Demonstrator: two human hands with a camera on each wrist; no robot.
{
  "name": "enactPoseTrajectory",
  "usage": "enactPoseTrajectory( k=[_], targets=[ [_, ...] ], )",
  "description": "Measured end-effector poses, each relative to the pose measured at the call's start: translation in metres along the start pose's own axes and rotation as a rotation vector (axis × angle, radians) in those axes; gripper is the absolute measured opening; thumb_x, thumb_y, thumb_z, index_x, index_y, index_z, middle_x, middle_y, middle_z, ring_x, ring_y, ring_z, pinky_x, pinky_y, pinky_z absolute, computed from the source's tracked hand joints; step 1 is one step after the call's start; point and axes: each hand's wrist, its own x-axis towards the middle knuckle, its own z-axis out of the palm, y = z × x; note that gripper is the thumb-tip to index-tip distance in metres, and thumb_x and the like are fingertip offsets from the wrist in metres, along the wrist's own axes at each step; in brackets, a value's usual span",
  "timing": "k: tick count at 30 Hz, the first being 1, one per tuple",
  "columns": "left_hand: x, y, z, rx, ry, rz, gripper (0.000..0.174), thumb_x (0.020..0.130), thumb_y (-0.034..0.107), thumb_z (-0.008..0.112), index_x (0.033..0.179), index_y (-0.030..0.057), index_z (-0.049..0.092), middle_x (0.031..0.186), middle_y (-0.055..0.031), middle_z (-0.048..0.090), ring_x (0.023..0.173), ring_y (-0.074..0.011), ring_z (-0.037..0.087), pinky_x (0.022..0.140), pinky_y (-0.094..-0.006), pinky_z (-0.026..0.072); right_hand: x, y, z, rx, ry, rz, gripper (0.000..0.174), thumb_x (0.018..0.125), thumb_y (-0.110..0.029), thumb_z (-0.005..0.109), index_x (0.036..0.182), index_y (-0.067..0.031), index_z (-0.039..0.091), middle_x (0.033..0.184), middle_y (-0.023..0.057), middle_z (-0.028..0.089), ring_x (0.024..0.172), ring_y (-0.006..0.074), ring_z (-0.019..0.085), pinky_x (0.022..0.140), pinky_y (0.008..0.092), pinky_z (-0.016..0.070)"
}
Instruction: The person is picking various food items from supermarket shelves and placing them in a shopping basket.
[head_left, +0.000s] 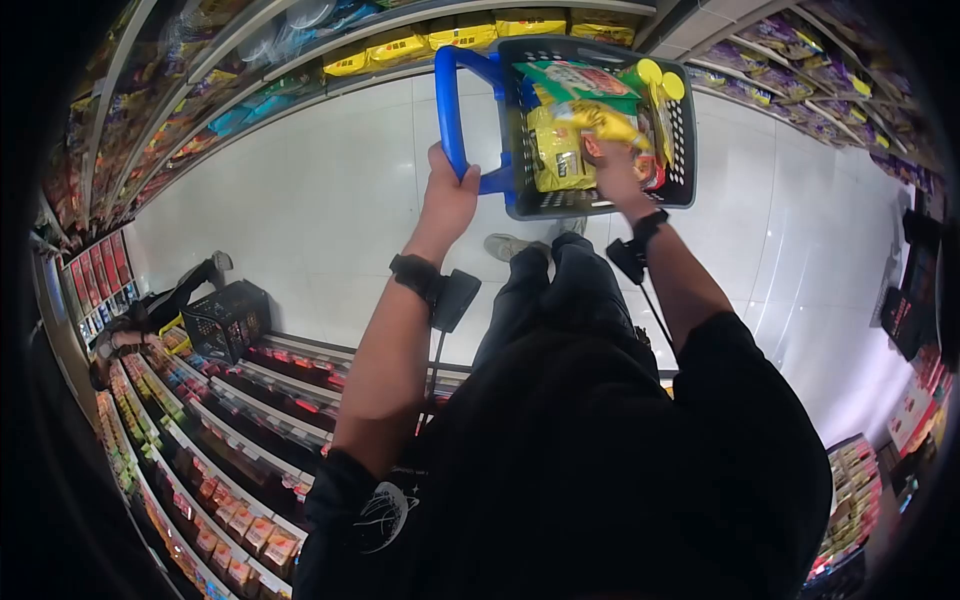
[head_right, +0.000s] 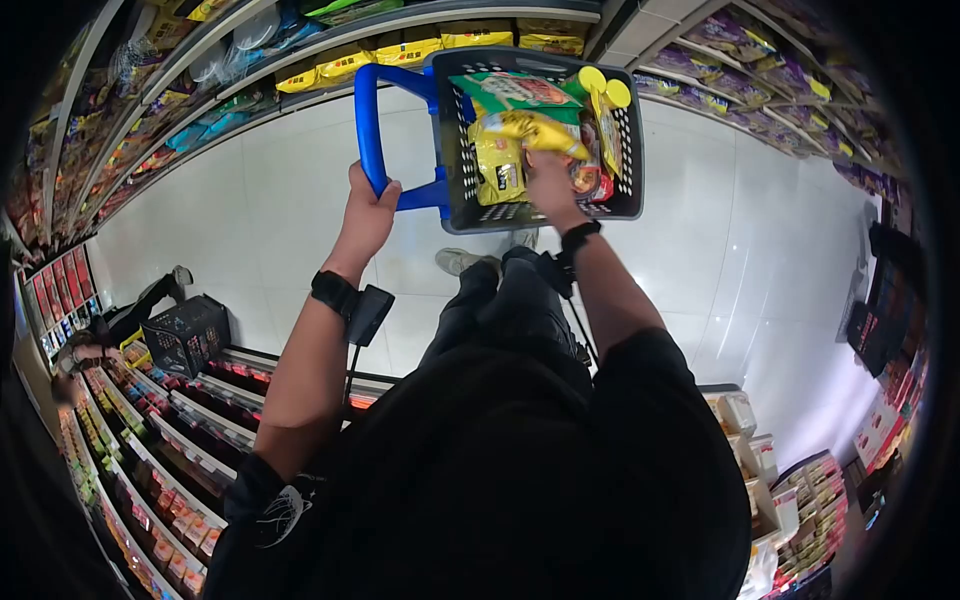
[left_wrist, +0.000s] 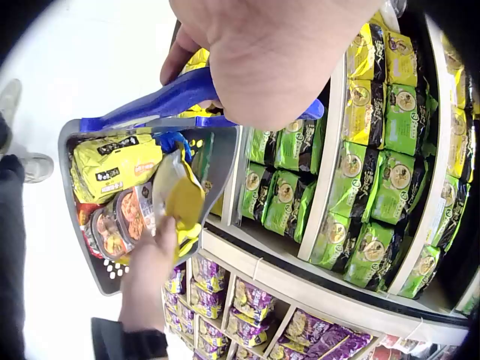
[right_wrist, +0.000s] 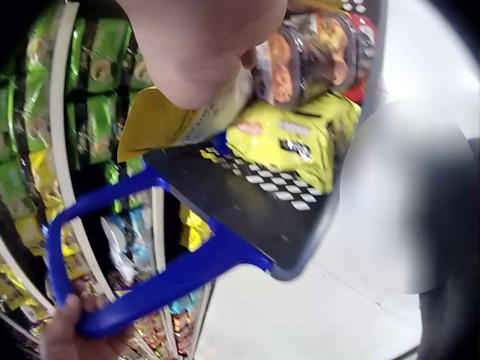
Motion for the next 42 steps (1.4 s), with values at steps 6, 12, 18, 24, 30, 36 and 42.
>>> enactPoseTrajectory(
  k=[6,12,18,24,30,36,42],
  targets=[
    [0.004,0.002,0.005,0.001,0.019,-0.042,0.039,0.095,0.009,0.054,0.127,0.0026,0.033,0.092,-0.0070,0.053,0.082,-0.0161,0.055,0.074,-0.0325,0.0473,0.038,0.020,-0.065,0.339,-0.083,0.109,0.061,0.084,-0.011,0.065,0.138,0.0017,0.041,0.140,0.0241,0.045,0.130,0.0372,0.043,0.107,0.0396,0.0367],
    [0.004,0.013,0.006,-0.019,0.023,-0.092,0.037,0.095,0.009,0.054,0.125,0.0045,0.033,0.093,-0.0058,0.052,0.084,-0.0149,0.054,0.077,-0.0316,0.0462,0.044,0.035,-0.029,0.103,0.042,0.159,0.048,0.083,-0.028,0.070,0.118,0.0010,0.057,0.119,0.0246,0.059,0.108,0.0385,0.058,0.088,0.0445,0.0461],
    [0.004,0.014,0.009,-0.005,0.034,-0.052,0.042,0.094,0.006,0.052,0.130,0.0017,0.031,0.091,-0.0110,0.055,0.082,-0.0218,0.057,0.077,-0.0355,0.0475,0.038,0.025,0.031,-0.079,-0.324,0.280,0.051,0.087,-0.042,0.057,0.127,-0.0118,0.058,0.121,0.0156,0.062,0.114,0.0348,0.057,0.100,0.0466,0.0420],
    [0.007,0.017,0.010,-0.032,0.020,-0.128,0.032,0.096,0.007,0.054,0.121,0.0053,0.034,0.096,-0.0054,0.051,0.086,-0.0136,0.051,0.076,-0.0298,0.0451,0.017,0.007,0.105,-0.132,-0.311,0.204,0.057,0.083,-0.052,0.062,0.116,-0.0053,0.063,0.119,0.0177,0.063,0.114,0.0361,0.057,0.099,0.0451,0.0421],
    [0.011,0.016,0.011,-0.060,0.035,-0.174,0.031,0.096,0.008,0.055,0.120,0.0059,0.035,0.093,-0.0032,0.049,0.083,-0.0113,0.049,0.074,-0.0276,0.0444,0.033,0.036,0.219,-0.375,-0.320,0.258,0.029,0.083,-0.029,0.065,0.089,-0.0020,0.071,0.091,0.0195,0.070,0.089,0.0356,0.068,0.077,0.0449,0.0532],
    [0.006,0.011,0.008,-0.048,0.057,-0.110,0.042,0.095,0.006,0.052,0.130,0.0026,0.030,0.089,-0.0163,0.057,0.081,-0.0290,0.060,0.075,-0.0383,0.0482,0.036,0.000,0.123,-0.276,-0.480,0.130,0.025,0.082,-0.024,0.059,0.094,-0.0054,0.071,0.098,0.0200,0.069,0.096,0.0366,0.065,0.085,0.0471,0.0496],
    [0.002,0.010,0.004,-0.110,0.073,-0.099,0.040,0.094,0.008,0.053,0.128,0.0034,0.033,0.090,-0.0141,0.055,0.082,-0.0259,0.058,0.075,-0.0376,0.0476,0.020,0.023,0.054,0.265,-0.371,0.321,0.023,0.084,-0.026,0.062,0.089,-0.0043,0.068,0.083,0.0154,0.066,0.082,0.0308,0.063,0.069,0.0400,0.0501]
  ],
)
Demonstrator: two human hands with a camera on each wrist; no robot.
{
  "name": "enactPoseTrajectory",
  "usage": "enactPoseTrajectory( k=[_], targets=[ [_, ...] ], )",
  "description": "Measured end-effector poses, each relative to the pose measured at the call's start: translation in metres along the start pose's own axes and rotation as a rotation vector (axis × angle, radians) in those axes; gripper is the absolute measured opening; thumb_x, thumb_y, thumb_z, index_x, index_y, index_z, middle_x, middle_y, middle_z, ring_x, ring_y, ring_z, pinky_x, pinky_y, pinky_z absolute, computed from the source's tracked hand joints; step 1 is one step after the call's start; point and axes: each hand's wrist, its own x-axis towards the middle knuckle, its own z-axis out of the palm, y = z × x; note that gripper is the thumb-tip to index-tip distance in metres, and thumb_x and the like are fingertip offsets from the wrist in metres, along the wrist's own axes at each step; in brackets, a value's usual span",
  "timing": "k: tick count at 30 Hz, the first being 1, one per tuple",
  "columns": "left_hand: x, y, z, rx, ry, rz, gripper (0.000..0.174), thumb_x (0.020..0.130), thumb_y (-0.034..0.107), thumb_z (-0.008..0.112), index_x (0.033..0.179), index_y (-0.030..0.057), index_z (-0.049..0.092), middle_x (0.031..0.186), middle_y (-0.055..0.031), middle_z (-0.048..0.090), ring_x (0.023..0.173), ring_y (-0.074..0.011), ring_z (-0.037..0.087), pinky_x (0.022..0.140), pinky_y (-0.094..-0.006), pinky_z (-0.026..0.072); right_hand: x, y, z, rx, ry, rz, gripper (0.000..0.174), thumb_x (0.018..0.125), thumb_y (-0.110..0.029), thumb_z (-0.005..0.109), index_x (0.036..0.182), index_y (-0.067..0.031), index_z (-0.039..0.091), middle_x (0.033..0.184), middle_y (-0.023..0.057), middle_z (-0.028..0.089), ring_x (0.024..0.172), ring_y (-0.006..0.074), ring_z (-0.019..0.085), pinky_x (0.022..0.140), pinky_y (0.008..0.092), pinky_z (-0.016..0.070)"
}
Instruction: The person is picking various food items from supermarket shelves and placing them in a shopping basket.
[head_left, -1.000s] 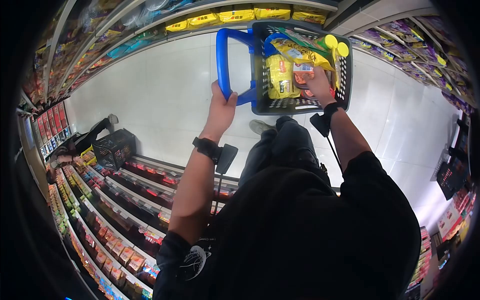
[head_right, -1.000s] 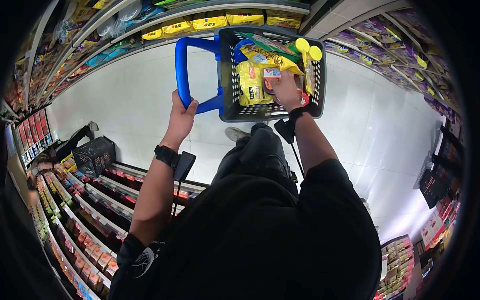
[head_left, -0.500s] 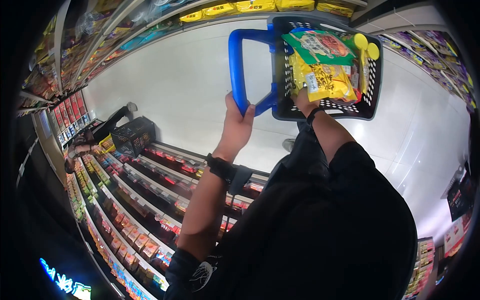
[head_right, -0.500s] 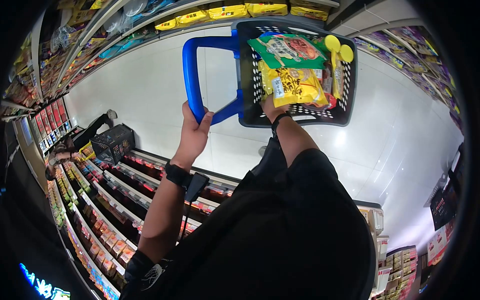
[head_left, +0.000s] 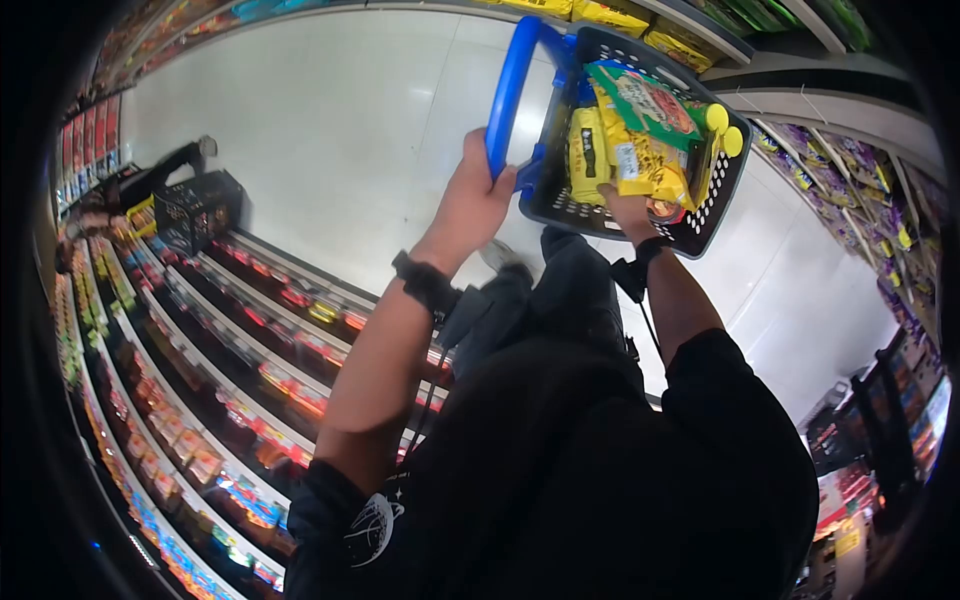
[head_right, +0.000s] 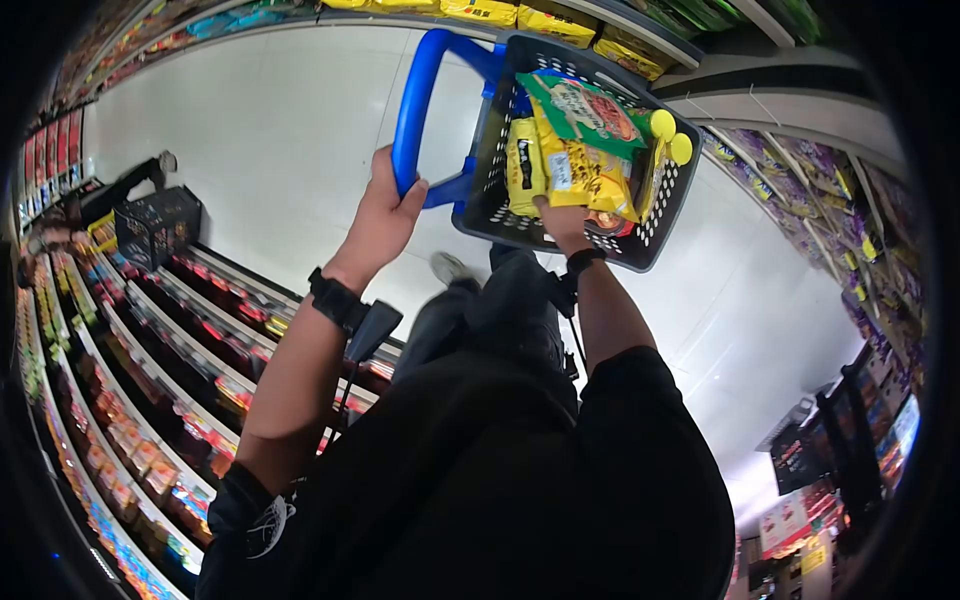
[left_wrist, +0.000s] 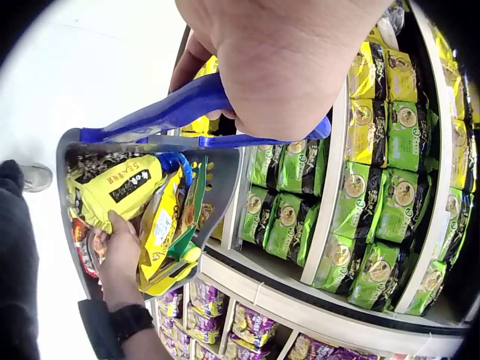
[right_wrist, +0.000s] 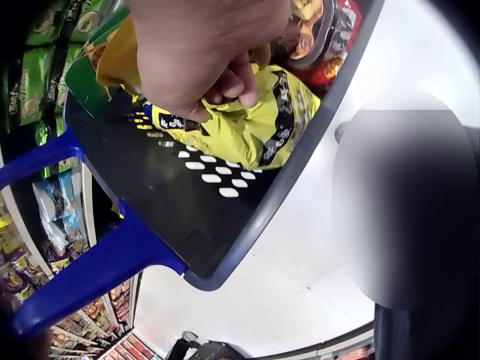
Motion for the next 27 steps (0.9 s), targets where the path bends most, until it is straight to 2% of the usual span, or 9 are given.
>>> enactPoseTrajectory(
  k=[1,2,4,5,6,7,9,23,27],
  targets=[
    [0.000,0.000,-0.002,0.000,-0.012,-0.017,0.039,0.094,0.008,0.053,0.128,0.0038,0.033,0.089,-0.0111,0.054,0.080,-0.0213,0.057,0.074,-0.0352,0.0474,-0.003,-0.005,-0.010,0.114,-0.096,0.150,0.020,0.085,-0.024,0.063,0.090,-0.0055,0.068,0.083,0.0145,0.066,0.082,0.0295,0.063,0.068,0.0386,0.0501],
    [0.000,-0.006,-0.001,0.008,0.012,0.022,0.039,0.094,0.009,0.053,0.128,0.0037,0.034,0.089,-0.0135,0.055,0.080,-0.0249,0.058,0.075,-0.0374,0.0475,-0.005,0.007,-0.012,0.174,-0.006,-0.092,0.029,0.083,-0.023,0.064,0.098,0.0006,0.065,0.082,0.0163,0.066,0.074,0.0273,0.064,0.066,0.0396,0.0496],
    [0.000,-0.009,-0.003,0.015,0.009,0.021,0.039,0.094,0.010,0.053,0.128,0.0029,0.034,0.090,-0.0143,0.055,0.080,-0.0259,0.059,0.075,-0.0381,0.0475,-0.005,0.023,-0.030,0.172,-0.111,-0.111,0.024,0.085,-0.017,0.062,0.098,0.0013,0.070,0.086,0.0150,0.068,0.077,0.0223,0.065,0.069,0.0361,0.0495],
    [-0.002,-0.009,-0.004,0.015,0.004,0.018,0.039,0.094,0.010,0.052,0.128,0.0025,0.034,0.090,-0.0148,0.055,0.080,-0.0264,0.059,0.075,-0.0385,0.0475,-0.014,0.009,-0.043,0.293,-0.124,0.029,0.022,0.085,-0.016,0.061,0.096,0.0009,0.071,0.088,0.0146,0.068,0.080,0.0211,0.065,0.072,0.0338,0.0494],
    [-0.003,-0.006,-0.006,0.026,-0.005,-0.001,0.039,0.094,0.011,0.052,0.127,0.0011,0.033,0.091,-0.0193,0.057,0.082,-0.0319,0.061,0.075,-0.0412,0.0477,-0.016,0.010,-0.056,0.042,-0.129,-0.115,0.024,0.087,-0.015,0.058,0.098,0.0020,0.071,0.096,0.0125,0.069,0.087,0.0191,0.064,0.081,0.0313,0.0481],
    [-0.003,-0.005,-0.007,0.019,0.000,0.002,0.039,0.093,0.012,0.052,0.126,0.0012,0.035,0.095,-0.0226,0.058,0.087,-0.0366,0.060,0.078,-0.0443,0.0474,-0.036,-0.029,-0.065,0.513,-0.138,0.160,0.027,0.088,-0.015,0.057,0.102,0.0040,0.069,0.103,0.0108,0.070,0.093,0.0191,0.064,0.087,0.0304,0.0465],
    [-0.005,-0.005,-0.009,0.008,0.005,0.006,0.038,0.091,0.014,0.054,0.123,0.0012,0.038,0.103,-0.0291,0.060,0.098,-0.0460,0.059,0.084,-0.0504,0.0467,-0.027,-0.002,-0.080,0.417,-0.164,0.110,0.030,0.088,-0.015,0.056,0.110,0.0035,0.065,0.109,0.0117,0.068,0.098,0.0208,0.065,0.084,0.0328,0.0522],
    [-0.005,-0.017,-0.022,0.089,-0.028,0.097,0.039,0.091,0.015,0.054,0.124,0.0036,0.036,0.099,-0.0291,0.062,0.093,-0.0470,0.060,0.081,-0.0518,0.0477,-0.048,-0.031,-0.087,0.630,-0.167,0.257,0.036,0.089,-0.012,0.053,0.121,0.0033,0.056,0.108,0.0123,0.067,0.085,0.0197,0.068,0.078,0.0269,0.0541],
    [-0.005,-0.015,-0.025,0.070,-0.056,0.071,0.038,0.091,0.015,0.052,0.123,0.0037,0.035,0.099,-0.0292,0.062,0.094,-0.0474,0.060,0.082,-0.0528,0.0471,-0.045,-0.026,-0.085,0.584,-0.131,0.304,0.034,0.090,-0.014,0.052,0.120,0.0015,0.055,0.103,0.0133,0.068,0.080,0.0208,0.067,0.070,0.0334,0.0566]
  ],
)
